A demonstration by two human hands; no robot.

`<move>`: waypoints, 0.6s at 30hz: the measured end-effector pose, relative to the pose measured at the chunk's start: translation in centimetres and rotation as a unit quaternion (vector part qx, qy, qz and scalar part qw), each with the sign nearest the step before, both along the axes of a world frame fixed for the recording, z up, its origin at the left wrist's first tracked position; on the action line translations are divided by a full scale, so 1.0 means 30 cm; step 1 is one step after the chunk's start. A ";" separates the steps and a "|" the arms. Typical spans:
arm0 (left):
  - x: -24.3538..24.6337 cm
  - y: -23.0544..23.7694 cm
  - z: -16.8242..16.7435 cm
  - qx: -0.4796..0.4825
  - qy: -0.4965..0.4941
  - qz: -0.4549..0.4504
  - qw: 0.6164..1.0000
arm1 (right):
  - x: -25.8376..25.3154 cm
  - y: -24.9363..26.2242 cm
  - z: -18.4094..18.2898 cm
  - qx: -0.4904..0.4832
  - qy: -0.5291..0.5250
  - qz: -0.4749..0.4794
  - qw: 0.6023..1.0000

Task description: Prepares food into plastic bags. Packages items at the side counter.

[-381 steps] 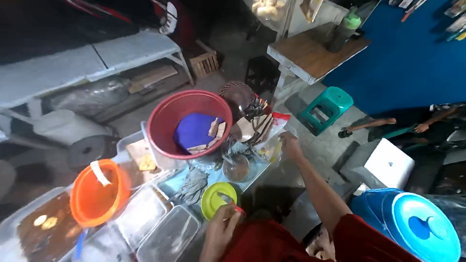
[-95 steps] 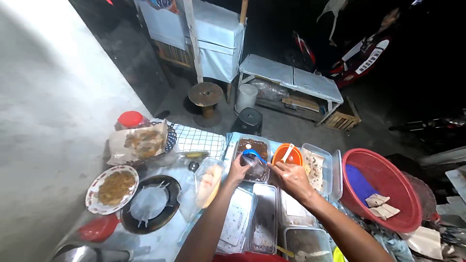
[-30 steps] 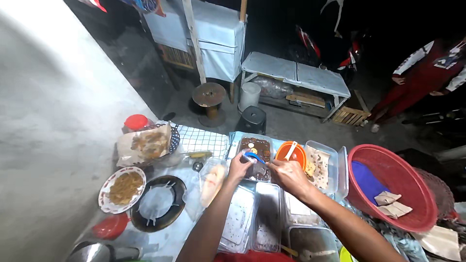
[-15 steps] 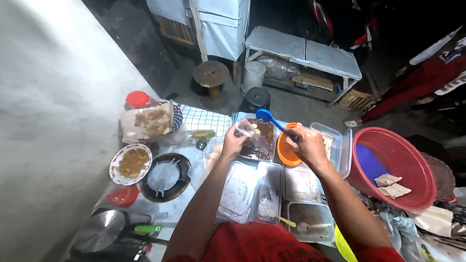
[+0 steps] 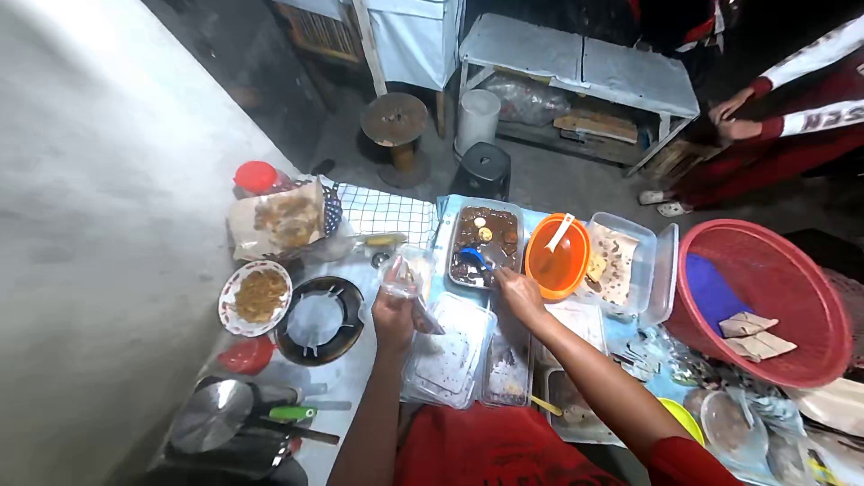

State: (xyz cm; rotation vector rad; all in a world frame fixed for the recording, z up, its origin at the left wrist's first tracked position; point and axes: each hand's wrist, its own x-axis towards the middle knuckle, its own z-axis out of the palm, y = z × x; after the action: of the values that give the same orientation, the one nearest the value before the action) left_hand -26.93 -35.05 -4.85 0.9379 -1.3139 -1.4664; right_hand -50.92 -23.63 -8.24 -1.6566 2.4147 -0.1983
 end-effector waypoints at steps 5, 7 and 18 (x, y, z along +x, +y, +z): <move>0.060 0.052 0.049 0.042 -0.046 0.068 0.996 | -0.030 -0.022 0.096 0.066 -0.024 -0.023 0.997; 0.081 0.071 0.058 0.056 -0.060 0.084 0.993 | -0.031 -0.018 0.141 0.054 0.000 -0.040 0.998; 0.092 0.121 0.020 0.107 -0.006 0.089 0.990 | -0.018 -0.047 -0.031 -0.019 -0.013 -0.015 1.000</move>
State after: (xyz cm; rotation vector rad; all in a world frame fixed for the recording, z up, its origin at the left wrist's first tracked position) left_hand -24.17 -31.43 -4.23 1.1738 -1.0660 -1.4831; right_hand -51.46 -25.03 -9.17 -1.6223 2.4325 -0.2699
